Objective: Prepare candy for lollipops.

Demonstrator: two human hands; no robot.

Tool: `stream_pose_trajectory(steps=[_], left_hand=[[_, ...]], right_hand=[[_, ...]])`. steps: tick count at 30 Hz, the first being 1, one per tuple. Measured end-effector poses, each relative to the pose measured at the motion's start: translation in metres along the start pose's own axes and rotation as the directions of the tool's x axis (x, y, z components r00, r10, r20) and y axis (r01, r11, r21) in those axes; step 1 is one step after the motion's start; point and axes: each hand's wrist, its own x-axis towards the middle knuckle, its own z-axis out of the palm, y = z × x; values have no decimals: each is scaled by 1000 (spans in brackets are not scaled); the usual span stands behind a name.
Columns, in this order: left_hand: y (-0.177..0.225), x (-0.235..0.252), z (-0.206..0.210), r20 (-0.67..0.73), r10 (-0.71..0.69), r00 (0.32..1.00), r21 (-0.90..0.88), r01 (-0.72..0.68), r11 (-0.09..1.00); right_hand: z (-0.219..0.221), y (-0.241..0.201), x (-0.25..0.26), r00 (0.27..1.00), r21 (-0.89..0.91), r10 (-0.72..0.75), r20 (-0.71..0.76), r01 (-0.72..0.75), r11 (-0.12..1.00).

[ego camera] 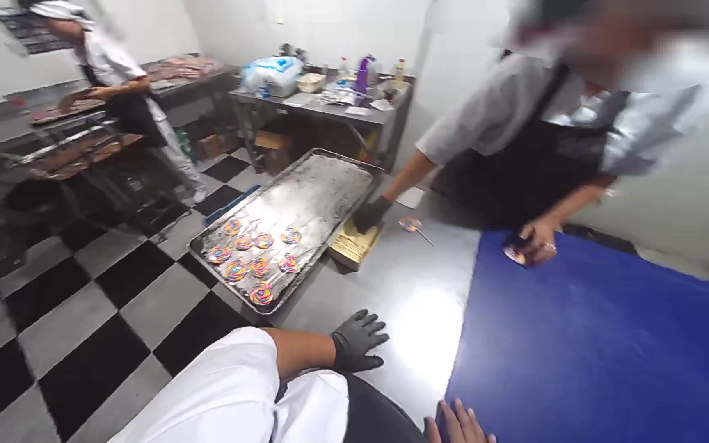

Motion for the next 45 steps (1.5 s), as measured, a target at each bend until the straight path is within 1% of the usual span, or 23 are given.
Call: stream_pose_trajectory(steps=[2, 4, 6, 8, 11, 12, 14, 16, 18, 20, 21, 24, 26, 31, 36, 38, 41, 42, 43, 45], left_hand=[[1, 1, 4, 16, -15, 1000, 19, 14, 1000], [-2, 4, 8, 0, -19, 1000, 43, 19, 999], [-3, 5, 9, -22, -16, 1000, 71, 18, 997], [-6, 4, 11, -49, 8, 999, 107, -2, 994], [-9, 5, 19, -119, 60, 991, 126, -45, 991], [-11, 8, 21, -148, 79, 986, 131, -59, 990], [-12, 7, 23, -188, 93, 978, 142, -66, 988], [-11, 6, 23, -203, 95, 975, 159, -63, 985], [-10, 7, 22, -197, 92, 976, 171, -58, 984], [-10, 7, 23, -210, 95, 973, 185, -56, 981], [-11, 6, 24, -213, 96, 972, 189, -56, 980], [-11, 7, 25, -227, 100, 969, 191, -56, 980], [-11, 7, 27, -235, 102, 966, 192, -57, 980], [-11, 6, 26, -235, 101, 967, 196, -55, 979], [-13, 7, 29, -250, 100, 963, 189, -53, 981], [-14, 7, 28, -254, 104, 962, 185, -57, 981], [-13, 7, 27, -272, 110, 956, 178, -63, 982], [-12, 6, 26, -277, 110, 955, 178, -62, 982], [-11, 6, 25, -274, 107, 956, 176, -60, 983], [-8, 5, 22, -244, 90, 966, 173, -48, 984]], right_hand=[[15, 9, -5, 997, -1, -2, -81, 2, 1000], [27, 13, -5, 989, -29, 4, -146, -9, 1000], [26, 14, -5, 992, -12, 14, -125, -16, 1000], [24, 13, -8, 992, 65, 14, -127, -6, 998], [19, 19, -14, 979, 202, 64, -194, -24, 979], [16, 23, -14, 969, 218, 110, -222, -60, 974], [8, 32, -15, 941, 195, 215, -262, -166, 967], [0, 47, -15, 916, 137, 311, -254, -284, 949], [-5, 63, -13, 899, 82, 363, -245, -354, 932], [-7, 69, -11, 908, 28, 357, -217, -360, 933], [-6, 69, -11, 919, -4, 330, -215, -339, 941], [0, 64, -8, 941, -87, 198, -276, -230, 969], [0, 63, -6, 942, -95, 165, -293, -200, 975], [2, 69, 3, 937, -82, 186, -296, -219, 972], [1, 71, 10, 947, -76, 183, -263, -209, 975], [-3, 72, 14, 943, -34, 232, -240, -247, 968], [-11, 79, 22, 902, 50, 357, -244, -355, 933], [-12, 82, 25, 893, 56, 375, -247, -373, 926], [-13, 84, 26, 899, 44, 368, -238, -369, 929], [-11, 83, 26, 937, 3, 273, -217, -279, 960]])
